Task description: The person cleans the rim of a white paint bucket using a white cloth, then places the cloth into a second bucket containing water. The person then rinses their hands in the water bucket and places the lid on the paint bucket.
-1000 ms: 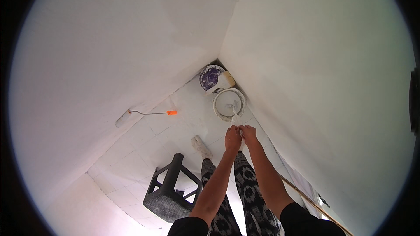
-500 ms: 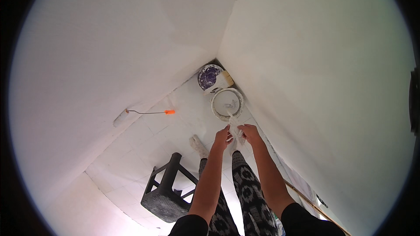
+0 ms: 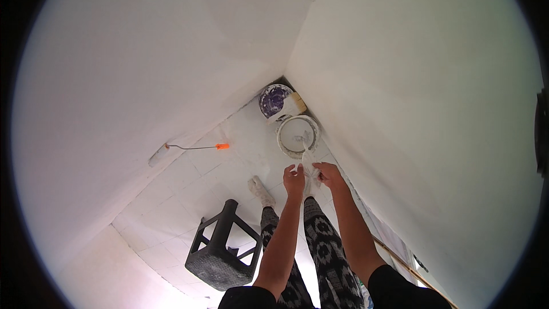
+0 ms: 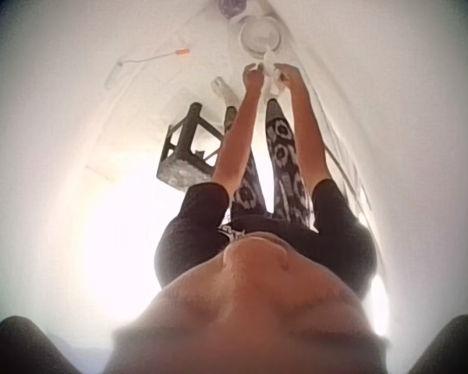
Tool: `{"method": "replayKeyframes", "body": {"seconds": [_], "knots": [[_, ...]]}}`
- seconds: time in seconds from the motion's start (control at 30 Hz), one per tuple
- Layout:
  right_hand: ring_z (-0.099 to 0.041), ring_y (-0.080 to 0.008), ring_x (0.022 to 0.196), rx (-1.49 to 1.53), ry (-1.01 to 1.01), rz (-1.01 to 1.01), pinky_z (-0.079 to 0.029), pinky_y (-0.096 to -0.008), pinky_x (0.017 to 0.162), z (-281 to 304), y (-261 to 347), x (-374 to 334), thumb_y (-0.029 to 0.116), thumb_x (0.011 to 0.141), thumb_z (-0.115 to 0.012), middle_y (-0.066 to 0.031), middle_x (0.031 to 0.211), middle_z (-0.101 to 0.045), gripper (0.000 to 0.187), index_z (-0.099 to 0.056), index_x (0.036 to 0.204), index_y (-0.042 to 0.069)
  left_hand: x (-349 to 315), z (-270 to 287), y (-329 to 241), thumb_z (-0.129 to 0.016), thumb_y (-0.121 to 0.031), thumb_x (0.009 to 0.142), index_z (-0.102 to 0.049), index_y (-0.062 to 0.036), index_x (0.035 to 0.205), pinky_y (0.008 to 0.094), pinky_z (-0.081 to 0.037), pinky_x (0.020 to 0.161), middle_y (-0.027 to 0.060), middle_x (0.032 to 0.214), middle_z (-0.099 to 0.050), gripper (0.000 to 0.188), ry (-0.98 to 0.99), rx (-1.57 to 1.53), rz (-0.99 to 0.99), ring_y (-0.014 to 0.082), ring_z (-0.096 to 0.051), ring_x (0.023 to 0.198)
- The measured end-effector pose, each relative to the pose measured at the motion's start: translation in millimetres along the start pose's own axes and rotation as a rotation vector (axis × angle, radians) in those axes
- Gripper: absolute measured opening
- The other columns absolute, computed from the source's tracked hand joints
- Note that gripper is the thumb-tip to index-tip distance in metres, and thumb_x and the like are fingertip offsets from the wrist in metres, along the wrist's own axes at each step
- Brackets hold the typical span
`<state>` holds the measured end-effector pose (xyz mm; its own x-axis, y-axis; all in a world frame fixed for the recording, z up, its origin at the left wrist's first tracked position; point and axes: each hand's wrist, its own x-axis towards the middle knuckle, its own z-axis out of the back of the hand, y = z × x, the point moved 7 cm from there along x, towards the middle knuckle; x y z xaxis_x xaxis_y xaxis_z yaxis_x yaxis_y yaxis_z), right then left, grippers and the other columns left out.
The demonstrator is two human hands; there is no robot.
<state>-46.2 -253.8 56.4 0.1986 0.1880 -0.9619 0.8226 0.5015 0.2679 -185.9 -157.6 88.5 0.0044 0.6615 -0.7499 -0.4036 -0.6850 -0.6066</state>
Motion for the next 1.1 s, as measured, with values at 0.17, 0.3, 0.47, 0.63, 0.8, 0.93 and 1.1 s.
{"method": "replayKeyframes", "body": {"seconds": [0.17,0.3,0.47,0.63,0.8,0.93,1.1], "knots": [[-0.046,-0.01,0.051,-0.06,-0.09,0.115,-0.033,-0.0276,0.045,6.1,-1.1,10.6,0.013,0.08,-0.07,-0.0014,0.067,-0.053,0.017,-0.063,0.091,0.002,-37.1,-7.2,-72.7,-0.07,-0.029,0.082,-0.065,-0.0135,0.105,0.0408,-0.048,0.078,0.0102,0.101,-0.058,0.028,0.006,0.448,-0.509,0.0274,-0.058,0.092],[-0.045,-0.0083,0.05,-0.036,-0.101,0.15,-0.032,-0.0268,0.043,-4.0,-2.3,3.8,0.017,0.081,-0.071,-0.0003,0.066,-0.053,0.018,-0.064,0.091,0.003,-30.7,-9.5,-70.8,-0.068,-0.027,0.081,-0.066,-0.0153,0.101,0.0447,-0.046,0.081,0.0054,0.102,-0.056,0.024,0.151,0.616,-0.49,0.0277,-0.054,0.101],[-0.048,-0.0076,0.053,-0.071,-0.046,0.179,-0.034,-0.0254,0.045,-0.2,-4.4,7.6,0.018,0.082,-0.071,-0.0001,0.07,-0.057,0.02,-0.066,0.093,0.002,-26.9,-17.7,-78.0,-0.062,-0.023,0.084,-0.066,-0.0131,0.095,0.0453,-0.046,0.081,0.0058,0.104,-0.056,0.015,0.151,0.841,-0.521,0.0267,-0.054,0.102],[-0.046,-0.0077,0.054,-0.014,-0.165,0.192,-0.037,-0.0247,0.047,-1.4,-9.8,0.7,0.011,0.081,-0.073,0.0009,0.072,-0.055,0.034,-0.059,0.11,-0.001,-16.6,-20.4,-70.2,-0.06,-0.019,0.084,-0.064,-0.0122,0.092,0.0466,-0.046,0.082,0.0085,0.105,-0.054,0.012,0.11,0.796,-0.552,0.0288,-0.054,0.103],[-0.053,-0.0092,0.065,-0.267,-0.282,0.319,-0.041,-0.0249,0.053,8.8,-7.7,-4.1,0.01,0.079,-0.075,-0.0007,0.08,-0.059,0.039,-0.06,0.113,-0.003,-0.3,-17.0,-80.9,-0.059,-0.014,0.084,-0.059,-0.011,0.096,0.0467,-0.046,0.078,0.0077,0.106,-0.053,0.012,0.067,0.731,-0.563,0.0285,-0.054,0.101],[-0.058,-0.0115,0.076,-0.29,-0.327,0.42,-0.047,-0.0248,0.065,18.6,-14.6,-3.8,0.008,0.077,-0.075,-0.0053,0.09,-0.064,0.044,-0.059,0.115,-0.005,20.9,-14.5,-93.9,-0.058,-0.013,0.084,-0.058,-0.0124,0.092,0.0467,-0.046,0.076,0.0078,0.103,-0.053,0.007,0.04,0.737,-0.57,0.0291,-0.054,0.099],[-0.064,-0.0233,0.097,-0.387,-0.351,0.463,-0.048,-0.0323,0.086,17.6,-14.2,-12.6,0.014,0.073,-0.076,-0.0175,0.106,-0.067,0.045,-0.063,0.113,-0.003,50.9,-2.7,-100.3,-0.059,-0.013,0.085,-0.059,-0.0131,0.092,0.0461,-0.047,0.077,0.0088,0.102,-0.053,0.008,0.024,0.768,-0.498,0.0289,-0.054,0.099]]}}
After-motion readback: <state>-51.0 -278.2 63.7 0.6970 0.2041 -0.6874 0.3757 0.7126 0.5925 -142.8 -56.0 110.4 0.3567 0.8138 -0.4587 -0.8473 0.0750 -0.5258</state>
